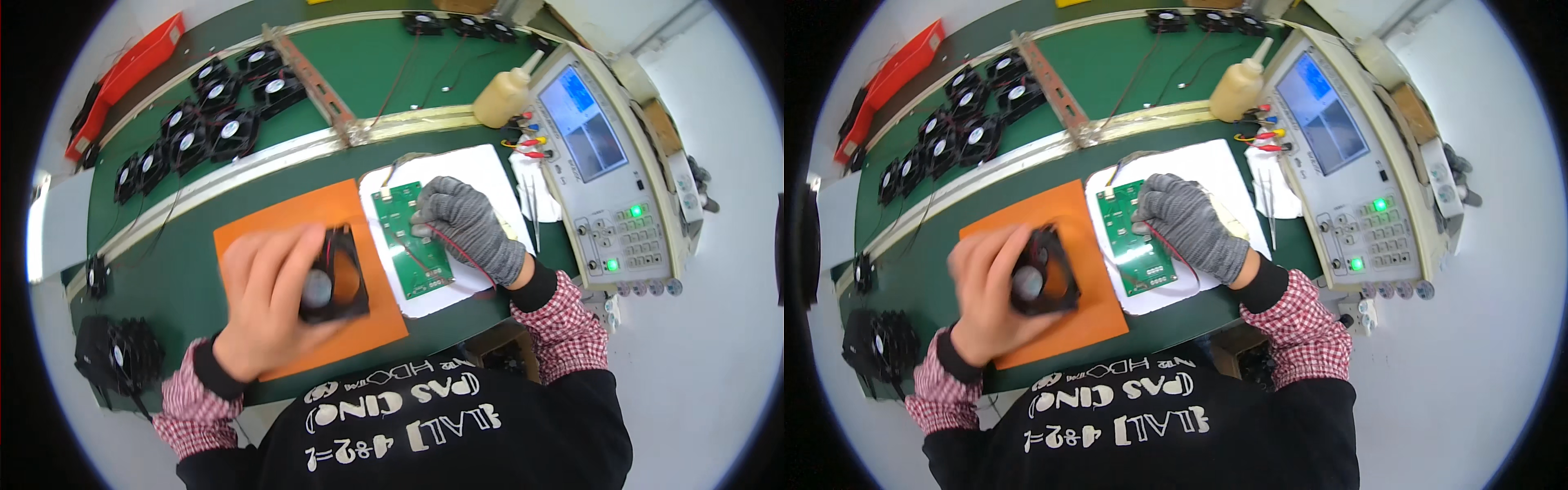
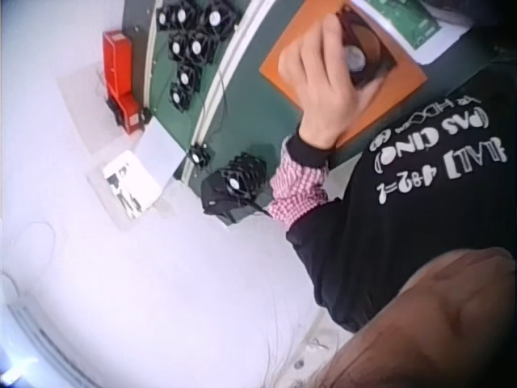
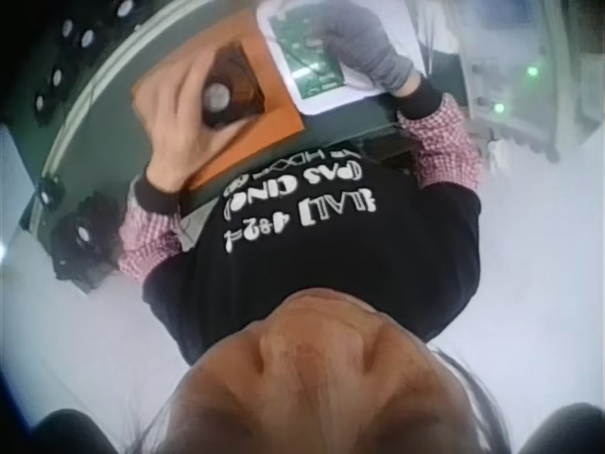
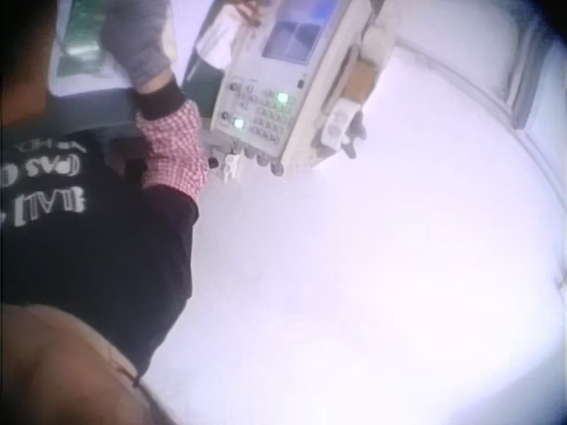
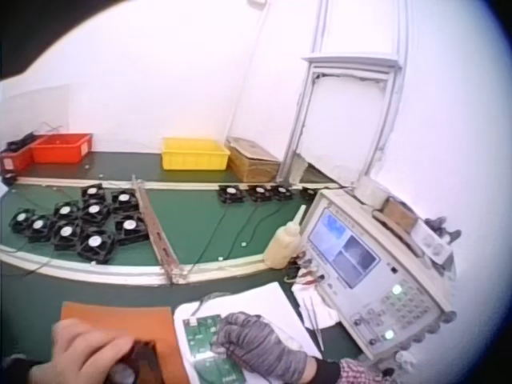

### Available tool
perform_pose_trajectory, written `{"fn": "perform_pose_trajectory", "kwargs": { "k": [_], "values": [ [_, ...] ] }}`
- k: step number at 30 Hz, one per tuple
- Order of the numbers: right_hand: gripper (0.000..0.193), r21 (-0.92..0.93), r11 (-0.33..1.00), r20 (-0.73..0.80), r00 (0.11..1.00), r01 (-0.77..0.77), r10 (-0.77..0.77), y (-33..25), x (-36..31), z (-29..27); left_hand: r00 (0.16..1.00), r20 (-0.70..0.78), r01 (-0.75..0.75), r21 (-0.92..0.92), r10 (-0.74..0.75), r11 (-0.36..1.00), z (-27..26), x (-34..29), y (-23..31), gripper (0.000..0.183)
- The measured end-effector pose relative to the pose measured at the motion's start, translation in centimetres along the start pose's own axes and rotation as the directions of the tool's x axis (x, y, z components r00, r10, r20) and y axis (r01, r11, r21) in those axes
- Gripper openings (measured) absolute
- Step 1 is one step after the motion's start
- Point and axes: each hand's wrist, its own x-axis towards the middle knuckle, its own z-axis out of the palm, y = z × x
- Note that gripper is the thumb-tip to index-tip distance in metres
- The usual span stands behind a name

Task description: The person repeatedly picks up small black cooling fans from a tray, connects them to a green circuit board using red and black wires, and places them back on the tray. This process is repeated for multiple fans in a continuous loop.

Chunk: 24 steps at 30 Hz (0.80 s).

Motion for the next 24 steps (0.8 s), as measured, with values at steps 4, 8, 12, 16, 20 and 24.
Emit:
{"fn": "perform_pose_trajectory", "kwargs": {
  "k": [4,8,12,16,20,24],
  "values": [
    [0.014,-0.212,0.967,0.008,0.990,0.141,-0.142,-1.1,0.5,-0.6,0.624,-0.448,-0.328,0.594,0.641,0.735,-5.1,-2.5,1.3,0.034],
    [0.014,-0.171,0.982,-0.025,0.996,0.075,-0.080,-0.3,-0.2,-1.0,0.994,-0.034,-0.097,0.159,0.104,0.982,-11.6,-4.6,1.8,0.028],
    [0.014,-0.202,0.974,0.010,0.994,0.104,-0.104,-0.6,0.5,0.0,0.977,0.003,0.146,-0.745,-0.215,0.651,-7.0,-2.5,2.0,0.035],
    [0.013,-0.199,0.970,-0.015,0.990,0.138,-0.144,-0.4,0.4,0.0,0.846,0.297,0.533,-0.451,0.443,-0.716,-4.7,0.2,-1.3,0.039],
    [0.014,-0.165,0.973,-0.021,0.986,0.161,-0.167,-0.3,0.4,0.0,0.851,0.501,0.481,-0.622,0.159,-0.618,-6.7,-0.1,0.3,0.043],
    [0.014,-0.137,0.988,0.013,0.997,0.076,-0.075,-0.3,0.0,0.0,0.956,-0.097,0.176,-0.568,-0.278,0.804,-6.3,-2.3,1.0,0.041]
  ]
}}
